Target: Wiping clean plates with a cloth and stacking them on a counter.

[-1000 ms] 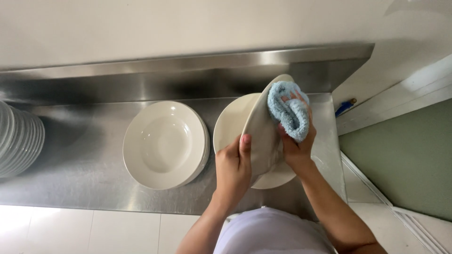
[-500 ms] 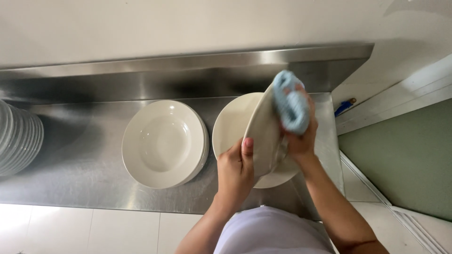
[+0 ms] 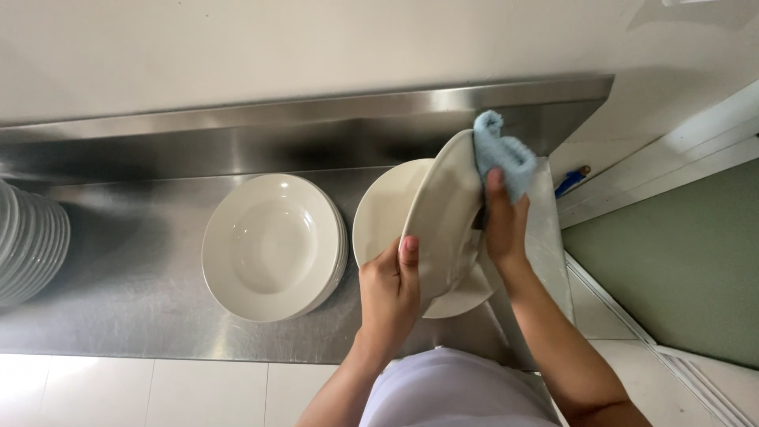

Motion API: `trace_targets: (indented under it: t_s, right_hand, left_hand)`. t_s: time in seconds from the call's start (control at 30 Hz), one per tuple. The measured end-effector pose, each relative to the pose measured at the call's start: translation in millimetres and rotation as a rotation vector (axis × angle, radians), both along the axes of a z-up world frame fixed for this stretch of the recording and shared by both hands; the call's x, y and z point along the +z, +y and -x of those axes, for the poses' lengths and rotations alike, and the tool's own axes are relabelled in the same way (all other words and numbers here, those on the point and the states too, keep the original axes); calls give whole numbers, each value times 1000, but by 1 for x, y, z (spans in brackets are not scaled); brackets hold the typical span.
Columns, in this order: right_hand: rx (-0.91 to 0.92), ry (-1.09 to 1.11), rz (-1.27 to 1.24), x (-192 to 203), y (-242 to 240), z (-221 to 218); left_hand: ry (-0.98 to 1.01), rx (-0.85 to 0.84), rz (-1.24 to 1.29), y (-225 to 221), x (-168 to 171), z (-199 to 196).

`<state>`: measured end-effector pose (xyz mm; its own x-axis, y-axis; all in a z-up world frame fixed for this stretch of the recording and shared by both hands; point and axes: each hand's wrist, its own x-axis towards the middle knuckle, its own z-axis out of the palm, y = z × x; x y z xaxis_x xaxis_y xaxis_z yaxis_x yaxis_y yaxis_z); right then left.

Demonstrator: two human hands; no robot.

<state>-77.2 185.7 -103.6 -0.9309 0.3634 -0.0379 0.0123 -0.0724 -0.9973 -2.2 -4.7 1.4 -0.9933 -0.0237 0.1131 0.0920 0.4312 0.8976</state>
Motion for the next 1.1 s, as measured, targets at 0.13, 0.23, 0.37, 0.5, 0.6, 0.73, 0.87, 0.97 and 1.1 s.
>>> trace_targets:
  t_s: [0.13, 0.23, 0.37, 0.5, 0.6, 0.73, 0.87, 0.97, 1.1]
  right_hand:
    - [15, 209, -236, 45, -19, -17]
    - [49, 508, -589, 64, -30, -34]
    - [83, 653, -760, 23, -24, -37]
    - [73, 52, -32, -70, -1, -20]
    - [14, -162, -7, -15, -20, -21]
    - [44, 211, -402, 63, -45, -41]
    - [108, 676, -873, 65, -37, -37]
    - [113, 398, -507, 13, -25, -21]
    - [115, 27, -27, -38, -7, -3]
  left_hand:
    - [26, 5, 12, 1, -4, -2]
    - [90, 9, 15, 0, -4, -2]
    - [31, 58, 2, -4, -9, -3]
    - [31, 104, -51, -8, -7, -3]
    - [56, 125, -101, -5, -10, -3]
    - [20, 173, -95, -7, -25, -5]
    - [-24, 189, -92, -12, -29, -6]
    - [-4, 199, -114, -11, -22, -4]
    - [-25, 244, -112, -11, -27, -3]
